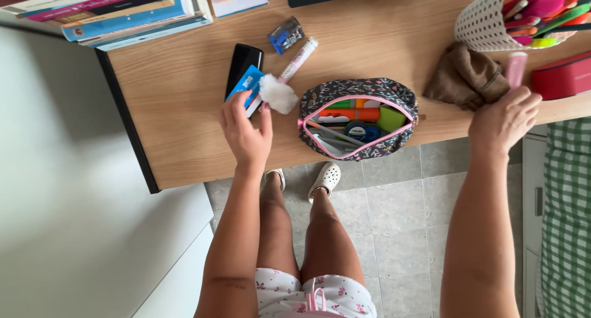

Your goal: Organizing stationery items by sorting them and placing them into a pencil case and a desk organizer.

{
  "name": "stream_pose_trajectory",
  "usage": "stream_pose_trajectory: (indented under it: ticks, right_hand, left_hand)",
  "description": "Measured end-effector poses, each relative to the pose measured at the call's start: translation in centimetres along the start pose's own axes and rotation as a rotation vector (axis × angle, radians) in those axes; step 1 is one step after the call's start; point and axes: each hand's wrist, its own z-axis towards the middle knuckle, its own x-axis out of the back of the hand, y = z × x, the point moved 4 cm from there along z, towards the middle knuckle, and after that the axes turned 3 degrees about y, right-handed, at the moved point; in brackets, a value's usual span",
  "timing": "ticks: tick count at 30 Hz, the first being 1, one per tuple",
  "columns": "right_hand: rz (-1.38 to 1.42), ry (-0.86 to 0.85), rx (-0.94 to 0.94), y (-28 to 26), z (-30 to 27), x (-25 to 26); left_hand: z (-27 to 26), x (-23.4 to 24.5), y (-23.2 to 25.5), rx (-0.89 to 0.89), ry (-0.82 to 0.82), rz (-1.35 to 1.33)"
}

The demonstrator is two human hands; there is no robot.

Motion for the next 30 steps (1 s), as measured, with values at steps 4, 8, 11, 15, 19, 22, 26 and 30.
stream_pose_trajectory:
  ticks: [4,8,11,15,19,22,26,30]
  right_hand:
    - [-0.092,-0.238,-0.065,1.3,-1.3,2.6]
    - [0.632,-0.255,-0.046,-4.2,-2.2,14.1]
    - [1.032,-0.593,0.046,-10.8,-2.7,16.3]
    - [0.572,-0.408,0.704,-16.5,-4.7,14.2]
    - [0.229,-0.197,0.701,-17.8,-4.2,12.9]
    - [0.483,-0.182,0.647,-17.6,-3.4,15.7]
    - [0.499,-0.092,0.597,-15.1,-3.2,17.5]
    - [0.6,-0.136,0.551,-13.2,-4.5,16.6]
  left_hand:
    - [-0.1,-1.5,-1.2,0.009,-0.172,0.256]
    - [-0.6,-2.3,-3.0,0.206,-0.279,0.398]
    - [0.0,-2.7,-2.8,0.092,-0.156,0.476]
    - [-0.5,-4.7,-2.4,0.016,-0.328,0.344]
    - [-0.3,-6.7,-2.0,-0.079,-0.4,0.364]
    - [0.5,-7.2,-1.0,-0.238,-0.235,0.537]
    - [1.3,-7.5,-2.5,-0.155,-0.233,0.28]
    - [2.8,-5.6,-2.7,-0.234,0.077,-0.113]
